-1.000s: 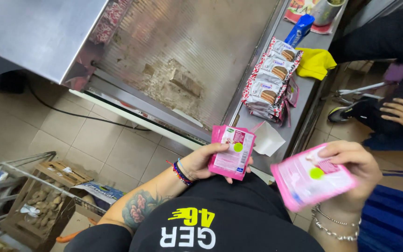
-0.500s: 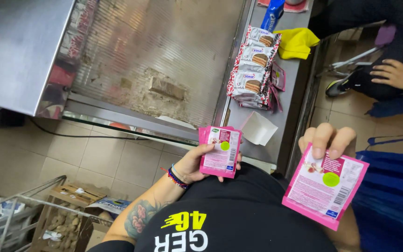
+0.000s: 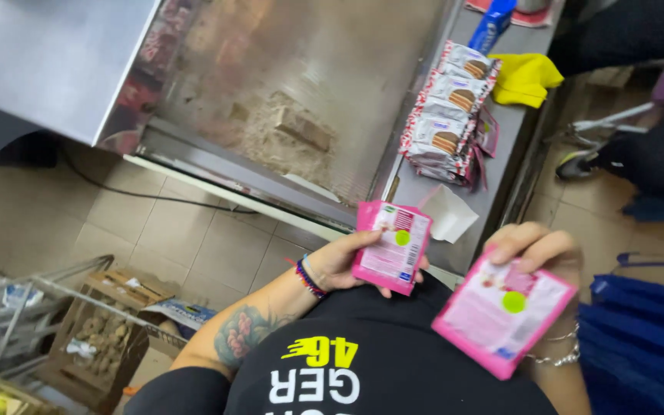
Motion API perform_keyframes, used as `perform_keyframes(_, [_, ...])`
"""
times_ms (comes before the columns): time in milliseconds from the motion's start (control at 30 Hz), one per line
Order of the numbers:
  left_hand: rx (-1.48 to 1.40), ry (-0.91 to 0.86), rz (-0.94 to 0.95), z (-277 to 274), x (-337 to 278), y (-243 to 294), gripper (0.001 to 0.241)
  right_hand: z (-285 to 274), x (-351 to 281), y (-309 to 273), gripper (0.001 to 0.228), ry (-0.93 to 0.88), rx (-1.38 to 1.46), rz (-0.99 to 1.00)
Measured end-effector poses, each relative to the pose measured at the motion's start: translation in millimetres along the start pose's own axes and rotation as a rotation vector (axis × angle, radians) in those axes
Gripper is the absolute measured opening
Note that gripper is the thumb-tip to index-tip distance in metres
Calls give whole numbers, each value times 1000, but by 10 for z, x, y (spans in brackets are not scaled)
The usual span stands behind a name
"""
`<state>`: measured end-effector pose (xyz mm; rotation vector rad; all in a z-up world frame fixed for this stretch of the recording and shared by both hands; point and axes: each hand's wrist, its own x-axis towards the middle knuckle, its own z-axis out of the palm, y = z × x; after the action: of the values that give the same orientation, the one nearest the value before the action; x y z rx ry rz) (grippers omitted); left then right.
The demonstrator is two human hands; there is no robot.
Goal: The person organizes multiple small pink and green packets, handling them by hand and placing them into a shelf display rack.
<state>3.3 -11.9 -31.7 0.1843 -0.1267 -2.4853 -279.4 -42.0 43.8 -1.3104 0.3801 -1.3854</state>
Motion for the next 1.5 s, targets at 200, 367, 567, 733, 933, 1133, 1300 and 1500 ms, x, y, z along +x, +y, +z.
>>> perform_keyframes(200, [-21,103,-21,-1035,304,-494,54,249,282,162,22,-326,-9,80])
perform_keyframes(367, [-32,43,-41,-270,152,-441,47,279,427,77,14,-533,-256,117])
perform_keyframes(567, [-74,-13,-6,197,106,-359,48,293,521,-3,13,-581,-313,174])
perform_keyframes(733, [-116,-332,-194,-220,132,-148,64,499,588,-139,12,-570,-735,27])
perform_keyframes(933, [396,-116,136,454,185,97,66,571,456,-28,21,-256,-1134,-151])
perform_keyframes(1133, [1859,605,545,619,330,-9,97,458,192,457,99,-132,-898,641])
perform_keyframes(1300, [1956,741,449,609,355,-175,110,680,293,365,87,30,-996,711])
perform_keyframes(1500, [1824,520,431,945,180,-88,109,508,202,186,56,118,-781,821])
